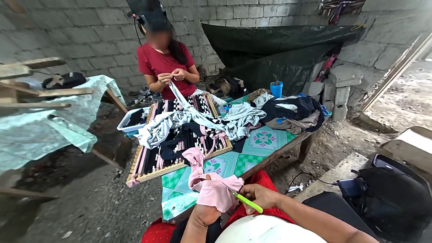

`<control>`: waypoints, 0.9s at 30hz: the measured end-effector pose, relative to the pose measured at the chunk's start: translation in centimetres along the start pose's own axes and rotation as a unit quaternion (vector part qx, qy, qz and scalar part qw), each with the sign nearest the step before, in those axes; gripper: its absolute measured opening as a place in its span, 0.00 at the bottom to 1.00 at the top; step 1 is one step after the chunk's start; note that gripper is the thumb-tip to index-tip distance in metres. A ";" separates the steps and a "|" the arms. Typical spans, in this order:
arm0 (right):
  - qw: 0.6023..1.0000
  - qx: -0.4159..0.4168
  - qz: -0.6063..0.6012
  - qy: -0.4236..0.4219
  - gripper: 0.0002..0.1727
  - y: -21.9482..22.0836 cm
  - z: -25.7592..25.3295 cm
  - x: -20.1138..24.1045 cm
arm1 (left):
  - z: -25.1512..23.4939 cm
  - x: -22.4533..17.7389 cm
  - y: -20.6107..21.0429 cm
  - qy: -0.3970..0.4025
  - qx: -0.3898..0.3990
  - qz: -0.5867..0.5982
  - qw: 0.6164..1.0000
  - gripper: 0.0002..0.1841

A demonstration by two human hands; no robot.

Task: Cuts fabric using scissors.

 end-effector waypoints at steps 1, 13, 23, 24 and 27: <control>1.000 0.000 -0.001 0.000 0.27 0.0 0.0 0.1 | 0.0 0.0 0.1 0.003 0.003 -0.006 1.000 0.44; 0.999 -0.024 0.024 0.016 0.25 -0.1 0.1 -1.9 | 0.3 0.7 -0.1 -0.040 0.028 -0.001 0.999 0.43; 1.000 -0.001 0.012 -0.016 0.33 0.6 -0.1 0.2 | -0.1 0.8 -0.1 -0.031 0.023 -0.029 0.999 0.45; 1.000 0.000 0.008 -0.013 0.32 0.6 -0.3 0.3 | -0.1 0.9 0.1 -0.034 0.026 -0.026 0.999 0.45; 1.000 0.014 0.001 0.002 0.29 0.7 -0.5 -0.1 | 0.1 1.3 -0.3 -0.037 0.019 -0.012 0.999 0.45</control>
Point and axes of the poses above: each hand's wrist, its own z-axis away from the middle knuckle, its own y-axis out of the palm, x = y × z, the point moved 8 cm from there along -z, towards the middle knuckle, and after that the axes turned 7 degrees about z, right-handed, at the moved point
